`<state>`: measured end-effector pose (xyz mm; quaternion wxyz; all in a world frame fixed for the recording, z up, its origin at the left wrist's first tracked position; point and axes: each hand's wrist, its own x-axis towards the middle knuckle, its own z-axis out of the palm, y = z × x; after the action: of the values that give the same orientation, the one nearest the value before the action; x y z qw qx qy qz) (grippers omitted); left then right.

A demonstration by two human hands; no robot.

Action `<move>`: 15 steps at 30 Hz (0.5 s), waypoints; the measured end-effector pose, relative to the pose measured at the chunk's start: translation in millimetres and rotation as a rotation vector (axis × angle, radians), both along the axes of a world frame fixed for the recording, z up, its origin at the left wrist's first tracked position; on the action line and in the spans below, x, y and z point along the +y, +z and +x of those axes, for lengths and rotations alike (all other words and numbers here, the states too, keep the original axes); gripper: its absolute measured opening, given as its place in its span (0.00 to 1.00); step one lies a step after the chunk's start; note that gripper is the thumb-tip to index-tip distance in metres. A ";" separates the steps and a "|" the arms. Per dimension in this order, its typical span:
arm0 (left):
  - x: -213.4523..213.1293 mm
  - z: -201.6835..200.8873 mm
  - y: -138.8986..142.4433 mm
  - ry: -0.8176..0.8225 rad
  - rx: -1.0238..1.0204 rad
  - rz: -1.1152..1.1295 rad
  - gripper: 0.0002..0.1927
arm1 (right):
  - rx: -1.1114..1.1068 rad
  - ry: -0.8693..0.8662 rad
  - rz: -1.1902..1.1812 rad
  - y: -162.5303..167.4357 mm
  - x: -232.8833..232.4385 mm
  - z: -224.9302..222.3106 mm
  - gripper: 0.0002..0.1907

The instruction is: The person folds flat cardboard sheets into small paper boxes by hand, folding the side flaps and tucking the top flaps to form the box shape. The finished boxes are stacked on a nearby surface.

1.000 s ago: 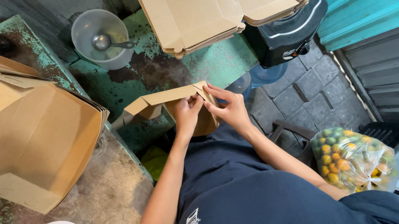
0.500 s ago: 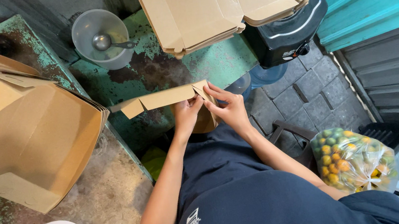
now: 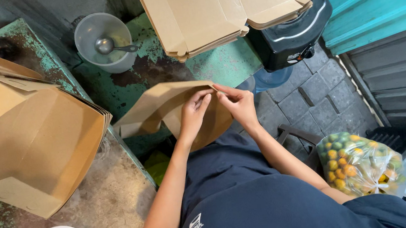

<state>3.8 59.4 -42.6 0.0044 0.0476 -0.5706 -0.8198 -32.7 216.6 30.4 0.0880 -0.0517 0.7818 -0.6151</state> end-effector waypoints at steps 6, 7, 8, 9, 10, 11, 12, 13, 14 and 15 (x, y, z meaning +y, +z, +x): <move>-29.0 8.4 32.9 0.100 0.034 -0.316 0.16 | -0.134 -0.076 -0.100 -25.6 50.4 -20.7 0.16; -36.4 10.2 38.1 0.061 0.017 -0.272 0.16 | -0.097 -0.066 -0.162 -26.0 62.5 -25.1 0.16; -44.1 12.8 43.7 0.023 0.000 -0.227 0.16 | -0.090 -0.087 -0.148 -24.6 76.2 -27.0 0.16; -52.2 16.5 49.9 -0.014 -0.018 -0.182 0.17 | -0.084 -0.106 -0.134 -22.0 90.4 -25.2 0.17; -62.3 21.0 56.8 -0.111 -0.058 -0.164 0.16 | -0.079 -0.127 -0.120 -19.1 102.4 -23.1 0.17; -72.0 23.9 64.6 -0.208 -0.097 -0.146 0.16 | -0.097 -0.149 -0.166 -15.8 113.2 -23.6 0.17; -79.4 26.0 72.9 -0.306 -0.136 -0.128 0.16 | -0.116 -0.171 -0.211 -11.7 122.4 -23.3 0.18; -84.2 27.5 81.3 -0.314 -0.225 -0.282 0.15 | -0.136 -0.194 -0.256 -8.3 127.9 -22.1 0.18; -88.1 28.7 89.7 -0.319 -0.315 -0.436 0.18 | -0.151 -0.196 -0.286 -4.9 130.7 -20.9 0.20; -90.0 28.4 97.6 -0.323 -0.405 -0.591 0.22 | -0.165 -0.197 -0.316 -0.1 133.0 -20.5 0.21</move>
<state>32.2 -30.6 55.0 -0.2239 0.1145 -0.7717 -0.5842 -53.2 349.6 30.3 0.0820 0.0627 0.6670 -0.7379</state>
